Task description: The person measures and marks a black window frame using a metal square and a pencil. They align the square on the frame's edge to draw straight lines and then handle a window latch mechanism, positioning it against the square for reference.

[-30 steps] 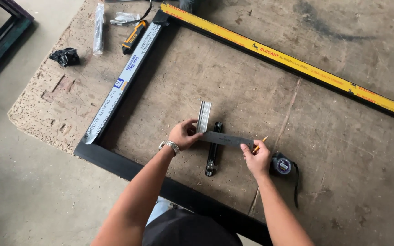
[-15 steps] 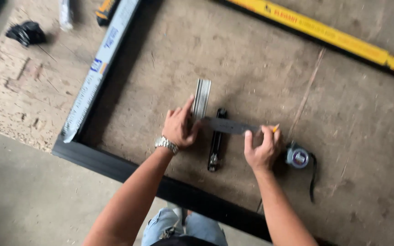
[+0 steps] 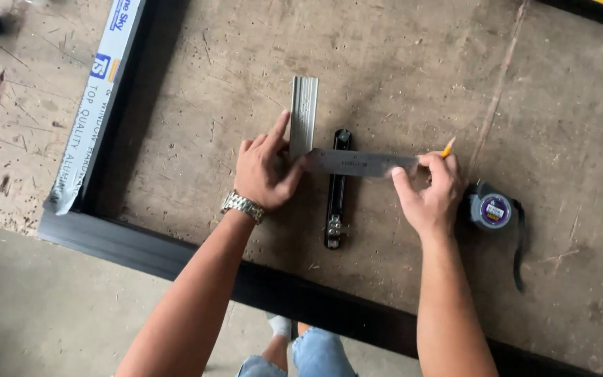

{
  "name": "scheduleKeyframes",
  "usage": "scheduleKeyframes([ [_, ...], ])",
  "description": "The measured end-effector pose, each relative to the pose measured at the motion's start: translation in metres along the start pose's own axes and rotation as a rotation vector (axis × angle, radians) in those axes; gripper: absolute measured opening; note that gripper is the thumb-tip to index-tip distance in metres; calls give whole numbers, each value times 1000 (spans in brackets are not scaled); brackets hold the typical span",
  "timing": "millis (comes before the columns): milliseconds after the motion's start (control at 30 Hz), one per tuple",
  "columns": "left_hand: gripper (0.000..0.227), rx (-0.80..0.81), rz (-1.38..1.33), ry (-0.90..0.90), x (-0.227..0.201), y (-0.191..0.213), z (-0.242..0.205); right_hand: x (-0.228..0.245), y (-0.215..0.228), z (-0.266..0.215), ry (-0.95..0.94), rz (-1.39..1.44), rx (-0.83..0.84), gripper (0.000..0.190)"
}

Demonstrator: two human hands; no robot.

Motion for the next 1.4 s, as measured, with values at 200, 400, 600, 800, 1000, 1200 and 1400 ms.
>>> scheduleKeyframes([
  [200, 93, 64, -60, 89, 0, 1, 5, 33, 7, 19, -5, -43, 165, 50],
  [400, 81, 254, -118, 248, 8, -6, 19, 49, -16, 16, 159, -43, 192, 38],
  [600, 84, 604, -472, 422, 18, -33, 54, 37, -21, 16, 141, 12, 168, 26],
  [800, 77, 628, -545, 397, -1, -15, 65, 44, -17, 13, 163, -46, 189, 41],
  [1000, 74, 663, -607, 380, -2, -13, 72, 39, -21, 16, 158, -31, 122, 43],
  [1200, 73, 693, -648, 416, -1, -10, 73, 39, -23, 15, 139, -14, 127, 43],
  [1400, 73, 709, -625, 422, -6, -8, 77, 39, -24, 13, 116, -5, 130, 42],
])
Point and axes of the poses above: each hand's wrist, its own z-axis towards the middle knuckle, its own y-axis out of the back of the hand, x = y × z, the point moved 6 cm from there along z, towards the middle knuckle, and after that the axes turned 9 degrees about -z, right-handed, at the moved point
